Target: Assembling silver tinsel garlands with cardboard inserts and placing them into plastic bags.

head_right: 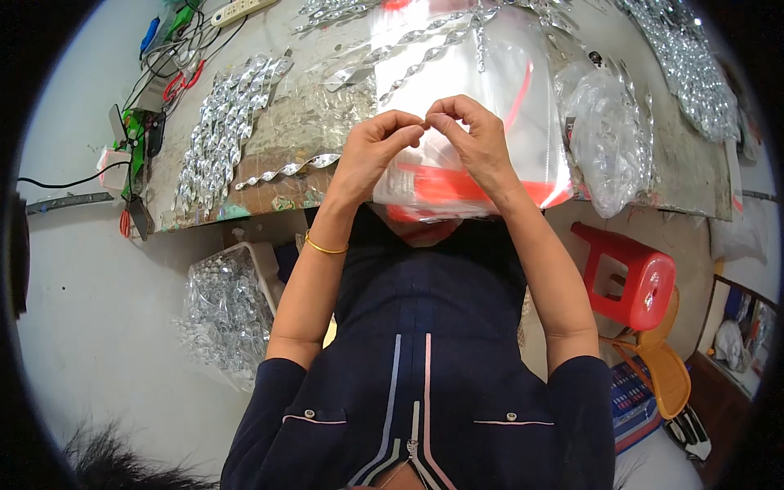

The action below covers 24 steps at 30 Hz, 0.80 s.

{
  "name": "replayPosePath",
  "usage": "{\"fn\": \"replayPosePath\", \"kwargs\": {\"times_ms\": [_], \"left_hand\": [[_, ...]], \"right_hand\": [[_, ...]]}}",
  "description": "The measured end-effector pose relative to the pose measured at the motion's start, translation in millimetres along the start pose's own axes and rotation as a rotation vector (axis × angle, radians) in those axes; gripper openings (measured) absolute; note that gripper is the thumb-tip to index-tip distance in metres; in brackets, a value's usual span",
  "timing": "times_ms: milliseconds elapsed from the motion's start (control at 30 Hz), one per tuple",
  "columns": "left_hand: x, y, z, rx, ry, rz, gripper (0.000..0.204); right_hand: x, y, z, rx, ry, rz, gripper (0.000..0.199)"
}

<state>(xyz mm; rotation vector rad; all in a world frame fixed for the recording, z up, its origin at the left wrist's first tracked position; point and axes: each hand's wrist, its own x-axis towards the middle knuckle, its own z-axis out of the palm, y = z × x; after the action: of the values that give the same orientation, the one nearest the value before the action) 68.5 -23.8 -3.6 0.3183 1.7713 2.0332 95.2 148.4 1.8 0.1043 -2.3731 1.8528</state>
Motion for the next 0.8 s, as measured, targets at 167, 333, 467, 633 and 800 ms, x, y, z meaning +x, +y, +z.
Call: {"fn": "replayPosePath", "kwargs": {"times_ms": [167, 333, 467, 633, 800], "left_hand": [[-3.2, -1.1, -8.6, -0.029, 0.058, 0.005, 0.016], [-2.4, -4.3, -8.1, -0.025, 0.085, 0.020, 0.016], [-2.2, -7.3, -4.7, 0.121, 0.088, 0.030, 0.016], [-2.1, -10.6, -0.1, 0.182, 0.079, 0.036, 0.016], [-4.7, -2.6, 2.6, 0.201, 0.126, 0.056, 0.016]], "right_hand": [[-0.7, 6.6, -2.8, 0.063, 0.015, 0.085, 0.012], [-1.9, -18.5, -14.2, -0.088, -0.041, 0.163, 0.015], [-4.6, -60.9, -23.9, -0.202, 0.214, -0.132, 0.021], [-10.4, -60.0, 3.8, -0.220, 0.043, -0.218, 0.017], [-13.8, -30.8, 10.0, -0.142, -0.018, -0.021, 0.017]]}}
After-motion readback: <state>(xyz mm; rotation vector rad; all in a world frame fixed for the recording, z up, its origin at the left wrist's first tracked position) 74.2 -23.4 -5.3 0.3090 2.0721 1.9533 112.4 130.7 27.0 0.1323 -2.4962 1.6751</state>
